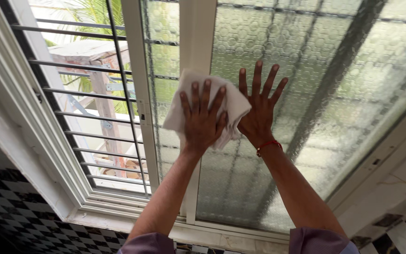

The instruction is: The person wipes a glass window panel with a white cloth, moving the cloth in circular and side-to-side motions across the surface.

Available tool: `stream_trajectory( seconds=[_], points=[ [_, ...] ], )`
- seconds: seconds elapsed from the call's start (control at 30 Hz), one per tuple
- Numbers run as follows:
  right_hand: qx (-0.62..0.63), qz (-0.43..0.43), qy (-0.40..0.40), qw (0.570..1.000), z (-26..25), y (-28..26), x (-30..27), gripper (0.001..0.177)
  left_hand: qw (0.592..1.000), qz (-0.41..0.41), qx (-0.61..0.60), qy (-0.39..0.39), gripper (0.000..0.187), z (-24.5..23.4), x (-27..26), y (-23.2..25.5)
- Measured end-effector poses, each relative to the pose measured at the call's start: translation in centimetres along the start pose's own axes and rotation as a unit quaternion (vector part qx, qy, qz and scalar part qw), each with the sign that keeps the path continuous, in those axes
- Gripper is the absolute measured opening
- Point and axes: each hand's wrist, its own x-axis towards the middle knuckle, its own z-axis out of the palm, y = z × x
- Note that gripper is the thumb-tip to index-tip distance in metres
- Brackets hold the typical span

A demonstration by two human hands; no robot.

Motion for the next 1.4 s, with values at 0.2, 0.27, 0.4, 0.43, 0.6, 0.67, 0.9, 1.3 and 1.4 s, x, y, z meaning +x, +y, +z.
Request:
stream_trajectory(
  seconds=[0.2,0.27,0.4,0.43,0.6,0.67,0.9,1.3,1.4],
  points=[
    [-0.063,0.024,-0.031,0.997,-0.4,-0.8,0.8,0.056,0.998,-0.017,-0.022,0.047,0.063,-0.7,7.6,-1.8],
    [-0.069,0.042,-0.082,0.993,-0.6,-1.0,1.0,0.044,0.998,-0.028,-0.027,0.057,0.064,-0.9,10.7,-1.9],
    [-0.084,0.042,-0.068,0.993,-0.5,-1.0,1.0,0.05,0.998,-0.037,-0.001,0.05,0.064,-1.5,12.7,-1.8],
    [-0.102,0.019,-0.012,0.995,-0.2,-0.9,0.9,0.063,0.998,-0.04,0.006,0.037,0.064,-1.5,11.9,-1.7],
    [-0.108,0.018,-0.032,0.993,0.5,-0.4,0.4,0.066,0.999,-0.038,0.002,0.013,0.061,0.1,4.3,-1.2],
    [-0.111,0.023,-0.053,0.992,0.4,-0.4,0.4,0.072,0.999,-0.036,0.001,0.033,0.06,0.7,1.2,-0.9],
    [-0.049,0.021,-0.026,0.998,-0.4,-0.9,0.5,0.074,0.999,-0.024,-0.008,0.02,0.059,0.0,2.6,-1.5],
    [-0.043,0.031,-0.032,0.998,-0.4,-1.1,0.7,0.068,0.998,-0.04,-0.025,0.041,0.06,-0.4,4.3,-0.9],
    [-0.04,0.014,-0.011,0.999,-0.2,-1.1,0.5,0.07,0.999,-0.028,-0.018,0.036,0.059,0.0,1.0,-0.9]
  ],
)
